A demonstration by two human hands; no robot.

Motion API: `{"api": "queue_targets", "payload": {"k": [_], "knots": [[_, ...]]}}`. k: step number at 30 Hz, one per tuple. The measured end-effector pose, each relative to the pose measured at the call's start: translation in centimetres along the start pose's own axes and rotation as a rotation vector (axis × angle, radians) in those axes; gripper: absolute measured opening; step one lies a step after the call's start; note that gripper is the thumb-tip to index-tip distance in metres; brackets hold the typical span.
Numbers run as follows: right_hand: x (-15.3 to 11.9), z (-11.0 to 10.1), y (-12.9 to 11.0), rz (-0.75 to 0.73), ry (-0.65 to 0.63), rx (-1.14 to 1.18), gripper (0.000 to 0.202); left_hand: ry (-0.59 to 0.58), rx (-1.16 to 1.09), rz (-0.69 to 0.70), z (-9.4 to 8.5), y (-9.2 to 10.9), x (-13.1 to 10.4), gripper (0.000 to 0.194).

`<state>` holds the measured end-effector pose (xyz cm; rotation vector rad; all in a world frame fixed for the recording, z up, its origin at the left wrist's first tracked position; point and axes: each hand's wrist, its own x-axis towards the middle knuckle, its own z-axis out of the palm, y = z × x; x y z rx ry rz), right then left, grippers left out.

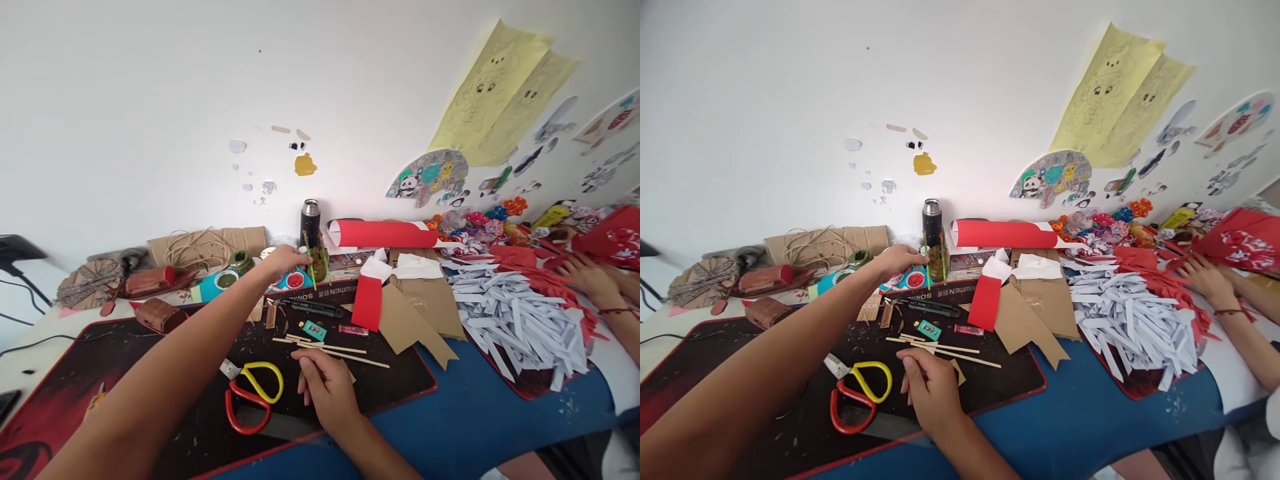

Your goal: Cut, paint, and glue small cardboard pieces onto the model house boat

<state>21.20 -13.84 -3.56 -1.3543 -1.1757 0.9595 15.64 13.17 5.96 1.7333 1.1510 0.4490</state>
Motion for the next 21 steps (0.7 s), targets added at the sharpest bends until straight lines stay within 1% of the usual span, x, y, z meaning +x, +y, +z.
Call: {"api": "queue_targets", "payload": {"k": [3, 6, 13, 18, 21], "knots": [[-0.3, 0.0, 0.4, 0.036, -0.026, -0.013, 0.058, -0.011, 0.067, -0.008, 0.7, 1.0, 1.2, 0.041], [-0.4, 0.1, 0.7, 0.049, -0.047, -0.012, 0.059, -0.017, 0.134, -0.012, 0.8, 1.6, 1.9, 0.040], [-0.4, 0.3, 1.4, 0.062, -0.112, -0.073, 0.050, -0.041, 0.330, -0.014, 0.0, 2.8, 2.4, 0.041], [-0.4, 0.3, 1.5, 0.090, -0.138, -0.088, 0.044, -0.045, 0.443, 0.001, 0.0, 3.6, 2.7, 0.039], [-0.4, 0.3, 1.4, 0.095, -0.148, -0.097, 0.042, -0.054, 0.474, 0.018, 0.0, 3.7, 2.7, 0.037]]}}
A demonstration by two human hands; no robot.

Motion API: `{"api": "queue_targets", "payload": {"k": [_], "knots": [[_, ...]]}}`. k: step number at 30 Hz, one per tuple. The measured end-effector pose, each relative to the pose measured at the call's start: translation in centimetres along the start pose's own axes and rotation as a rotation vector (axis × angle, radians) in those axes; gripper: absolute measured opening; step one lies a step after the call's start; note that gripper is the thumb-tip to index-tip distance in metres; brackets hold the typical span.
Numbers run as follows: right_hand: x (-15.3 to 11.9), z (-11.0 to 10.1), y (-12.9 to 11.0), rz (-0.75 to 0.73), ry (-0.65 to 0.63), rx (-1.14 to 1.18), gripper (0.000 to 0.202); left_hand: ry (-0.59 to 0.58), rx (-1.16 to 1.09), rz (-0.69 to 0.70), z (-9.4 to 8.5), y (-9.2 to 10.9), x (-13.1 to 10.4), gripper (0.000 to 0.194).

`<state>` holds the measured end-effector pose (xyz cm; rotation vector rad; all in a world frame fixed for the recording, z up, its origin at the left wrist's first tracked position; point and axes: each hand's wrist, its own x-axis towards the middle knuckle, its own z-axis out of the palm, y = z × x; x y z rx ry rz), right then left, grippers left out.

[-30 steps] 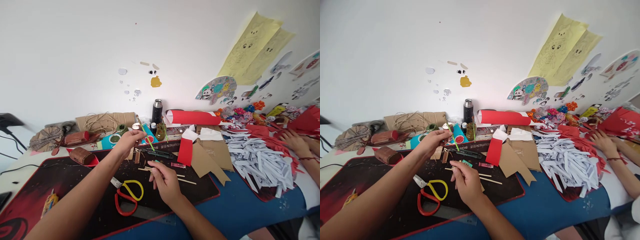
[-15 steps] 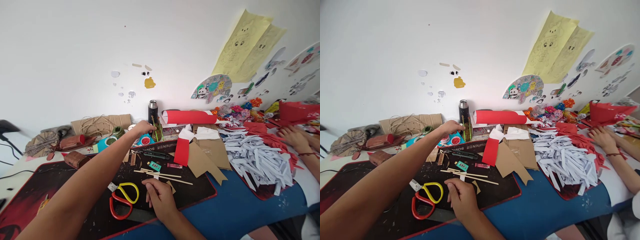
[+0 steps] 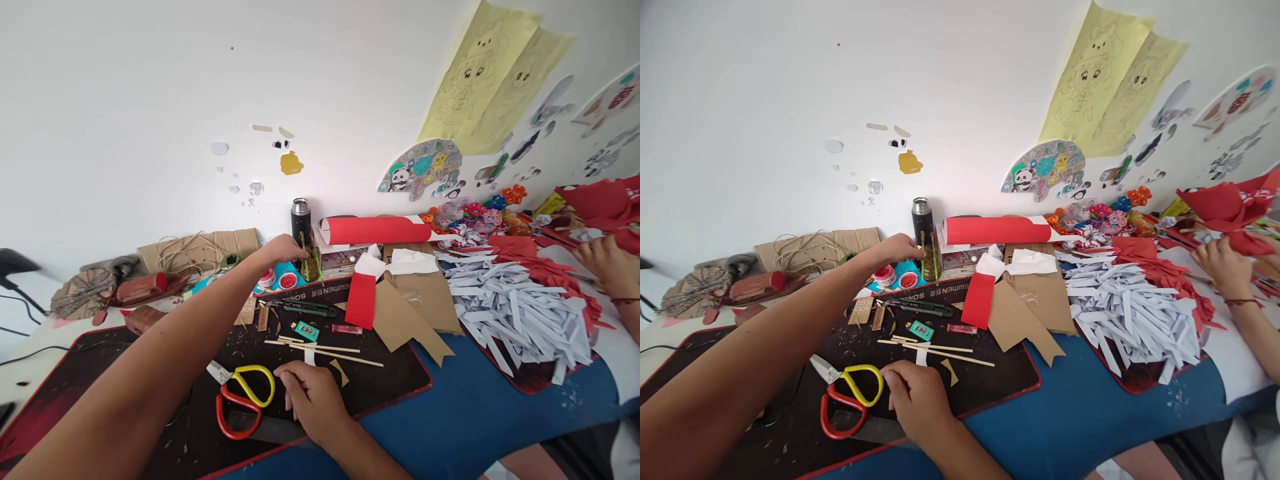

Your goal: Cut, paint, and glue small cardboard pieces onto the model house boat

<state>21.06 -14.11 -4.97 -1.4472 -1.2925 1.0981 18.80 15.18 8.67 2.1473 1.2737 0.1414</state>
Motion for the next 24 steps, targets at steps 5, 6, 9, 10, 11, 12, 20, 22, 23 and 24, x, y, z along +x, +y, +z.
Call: {"api": "queue_targets", "payload": {"k": [5, 6, 9, 10, 11, 12, 20, 22, 23, 24], "knots": [[0.0, -0.2, -0.6, 0.000, -0.025, -0.031, 0.040, 0.014, 0.021, 0.027, 0.1, -0.6, 0.0, 0.028], [-0.1, -0.3, -0.8, -0.005, -0.030, -0.040, 0.040, 0.022, 0.020, 0.034, 0.2, -0.7, 0.0, 0.027], [-0.1, -0.3, -1.0, -0.019, -0.036, -0.061, 0.037, 0.046, 0.011, 0.059, 0.2, -1.0, 0.1, 0.032], [-0.1, -0.3, -1.0, -0.021, -0.037, -0.065, 0.036, 0.053, 0.008, 0.065, 0.2, -1.1, 0.1, 0.035], [-0.2, -0.3, -1.0, -0.021, -0.036, -0.068, 0.036, 0.060, 0.005, 0.069, 0.3, -1.2, 0.1, 0.039], [-0.1, -0.3, -1.0, -0.017, -0.036, -0.070, 0.035, 0.065, 0.003, 0.072, 0.3, -1.2, 0.0, 0.041], [-0.1, -0.3, -1.1, -0.011, -0.034, -0.083, 0.034, 0.077, 0.017, 0.104, 0.2, -1.3, -0.3, 0.046], [-0.1, -0.3, -1.0, -0.016, -0.032, -0.091, 0.034, 0.077, 0.023, 0.111, 0.3, -1.3, -0.3, 0.047], [-0.1, -0.3, -0.9, -0.020, -0.031, -0.095, 0.034, 0.076, 0.028, 0.113, 0.3, -1.3, -0.3, 0.048], [0.0, -0.2, -0.9, -0.023, -0.030, -0.100, 0.033, 0.075, 0.034, 0.114, 0.4, -1.3, -0.3, 0.049]]}}
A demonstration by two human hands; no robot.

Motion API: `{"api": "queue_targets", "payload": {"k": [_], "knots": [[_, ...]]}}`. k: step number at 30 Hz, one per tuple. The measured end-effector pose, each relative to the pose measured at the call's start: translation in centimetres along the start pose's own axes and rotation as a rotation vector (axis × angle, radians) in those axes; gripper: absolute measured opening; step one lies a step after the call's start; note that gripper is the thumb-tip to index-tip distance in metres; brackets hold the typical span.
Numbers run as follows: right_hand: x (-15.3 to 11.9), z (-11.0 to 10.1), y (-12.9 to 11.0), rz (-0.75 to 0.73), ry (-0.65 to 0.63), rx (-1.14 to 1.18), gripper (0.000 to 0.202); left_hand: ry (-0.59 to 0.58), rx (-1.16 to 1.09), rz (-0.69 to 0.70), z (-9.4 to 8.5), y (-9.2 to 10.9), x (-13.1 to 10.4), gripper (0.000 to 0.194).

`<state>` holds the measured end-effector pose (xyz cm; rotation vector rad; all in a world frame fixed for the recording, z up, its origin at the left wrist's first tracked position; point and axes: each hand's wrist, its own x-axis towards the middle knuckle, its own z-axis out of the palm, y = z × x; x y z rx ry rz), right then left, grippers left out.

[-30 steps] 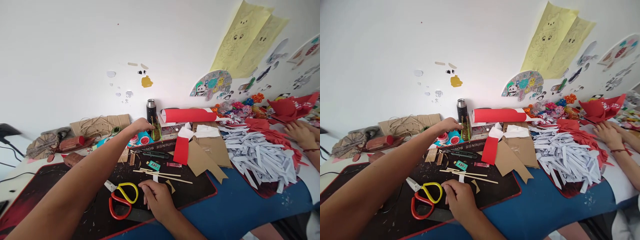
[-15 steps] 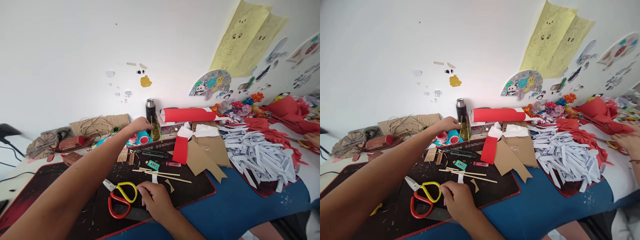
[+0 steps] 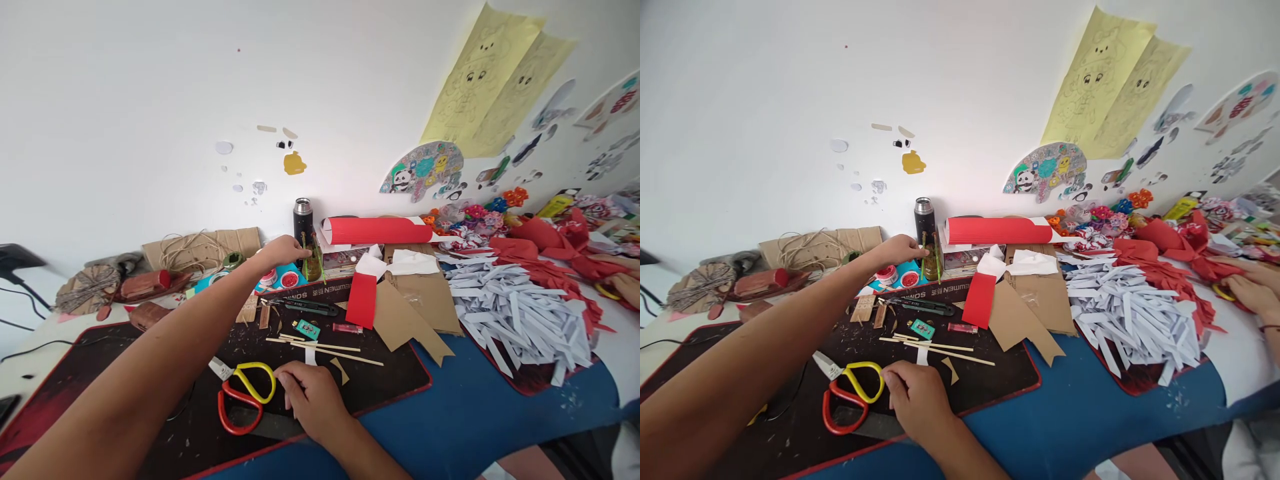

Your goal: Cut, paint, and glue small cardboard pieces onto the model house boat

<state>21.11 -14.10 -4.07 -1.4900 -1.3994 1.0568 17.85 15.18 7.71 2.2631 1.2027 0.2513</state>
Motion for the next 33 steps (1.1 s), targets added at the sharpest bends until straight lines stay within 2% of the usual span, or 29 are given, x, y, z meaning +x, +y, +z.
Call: {"api": "queue_targets", "payload": {"k": [6, 15, 26, 33], "knots": [[0.1, 0.0, 0.0, -0.008, -0.005, -0.028, 0.031, -0.007, 0.033, 0.005, 0.4, 0.1, 0.0, 0.053], [0.0, -0.2, -0.5, -0.014, -0.008, -0.050, 0.032, -0.010, 0.026, 0.012, 0.7, 0.3, 0.0, 0.041], [0.0, -0.3, -0.6, -0.020, -0.007, -0.066, 0.032, -0.021, 0.021, 0.019, 0.6, 0.4, -0.9, 0.056], [0.0, -0.2, -0.4, -0.013, -0.011, -0.064, 0.031, 0.048, -0.019, -0.005, -0.1, 0.0, -2.0, 0.047]]}}
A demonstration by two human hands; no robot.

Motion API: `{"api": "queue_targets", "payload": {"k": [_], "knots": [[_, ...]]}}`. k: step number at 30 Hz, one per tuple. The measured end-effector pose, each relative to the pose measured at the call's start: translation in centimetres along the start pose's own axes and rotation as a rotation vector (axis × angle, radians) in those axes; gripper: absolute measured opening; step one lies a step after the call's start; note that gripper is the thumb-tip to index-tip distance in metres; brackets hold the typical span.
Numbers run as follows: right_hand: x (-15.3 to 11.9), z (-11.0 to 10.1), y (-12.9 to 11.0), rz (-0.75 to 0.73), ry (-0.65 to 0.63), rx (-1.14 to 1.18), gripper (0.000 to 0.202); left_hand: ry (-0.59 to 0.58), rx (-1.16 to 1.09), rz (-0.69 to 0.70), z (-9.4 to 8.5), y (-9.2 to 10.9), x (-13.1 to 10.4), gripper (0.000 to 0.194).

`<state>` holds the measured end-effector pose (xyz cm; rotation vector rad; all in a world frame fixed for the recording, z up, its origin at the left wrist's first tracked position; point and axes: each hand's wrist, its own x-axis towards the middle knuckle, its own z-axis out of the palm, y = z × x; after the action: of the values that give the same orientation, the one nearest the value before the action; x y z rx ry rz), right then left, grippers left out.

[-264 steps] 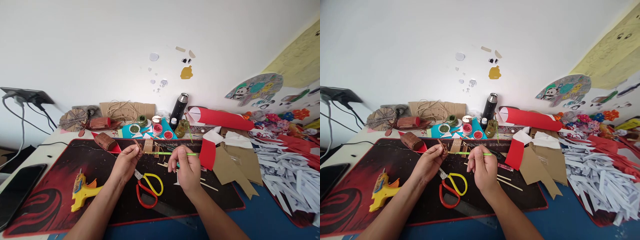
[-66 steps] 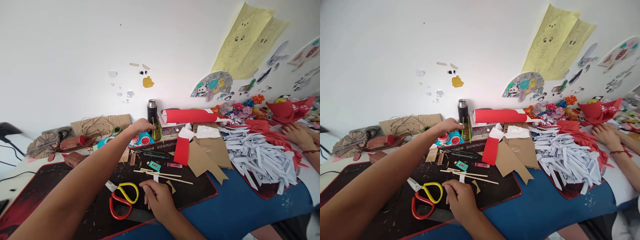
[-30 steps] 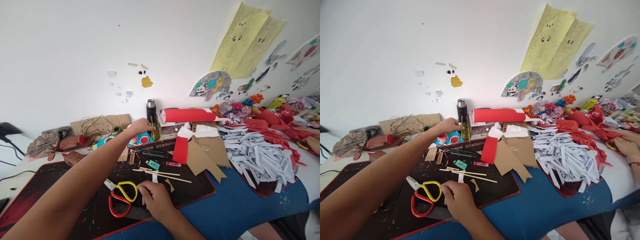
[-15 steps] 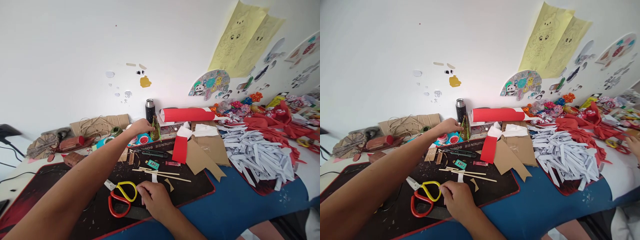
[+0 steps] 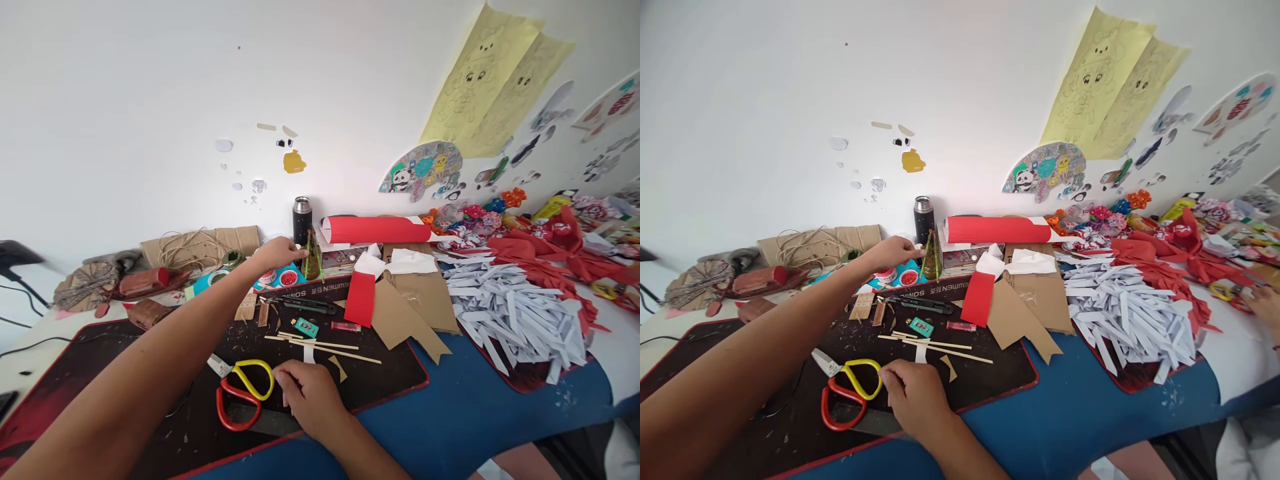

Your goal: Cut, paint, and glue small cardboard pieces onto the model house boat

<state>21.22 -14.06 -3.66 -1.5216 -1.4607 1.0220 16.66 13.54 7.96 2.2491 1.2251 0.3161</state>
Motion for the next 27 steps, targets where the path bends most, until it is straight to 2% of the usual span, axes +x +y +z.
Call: {"api": "queue_targets", "payload": {"k": [5, 7, 11, 14, 18, 20, 23, 27], "knots": [[-0.1, 0.0, 0.0, 0.009, -0.011, 0.011, 0.031, 0.145, -0.040, -0.027, -1.2, 0.0, -3.2, 0.037], [-0.2, 0.0, 0.2, 0.006, -0.013, 0.028, 0.034, 0.207, -0.063, -0.025, -1.7, 0.0, -5.4, 0.035], [-0.2, 0.1, 0.8, 0.001, -0.006, 0.057, 0.039, 0.251, -0.179, 0.047, -1.7, -0.4, -10.9, 0.035], [-0.2, 0.2, 1.2, -0.011, 0.015, 0.061, 0.044, 0.245, -0.308, 0.056, -0.3, -0.9, -15.3, 0.039], [-0.2, 0.2, 1.4, -0.038, 0.043, 0.065, 0.052, 0.137, -0.392, 0.034, 3.2, -1.7, -20.8, 0.034], [-0.3, 0.1, 1.3, -0.056, 0.052, 0.069, 0.054, 0.027, -0.420, 0.044, 5.1, -2.1, -23.1, 0.029], [-0.2, 0.0, 1.0, -0.072, 0.055, 0.076, 0.052, -0.011, -0.436, 0.051, 7.2, -2.7, -25.6, 0.026], [-0.2, 0.0, 0.8, -0.090, 0.079, 0.049, 0.046, -0.025, -0.479, 0.047, 8.1, -3.9, -27.2, 0.023]]}}
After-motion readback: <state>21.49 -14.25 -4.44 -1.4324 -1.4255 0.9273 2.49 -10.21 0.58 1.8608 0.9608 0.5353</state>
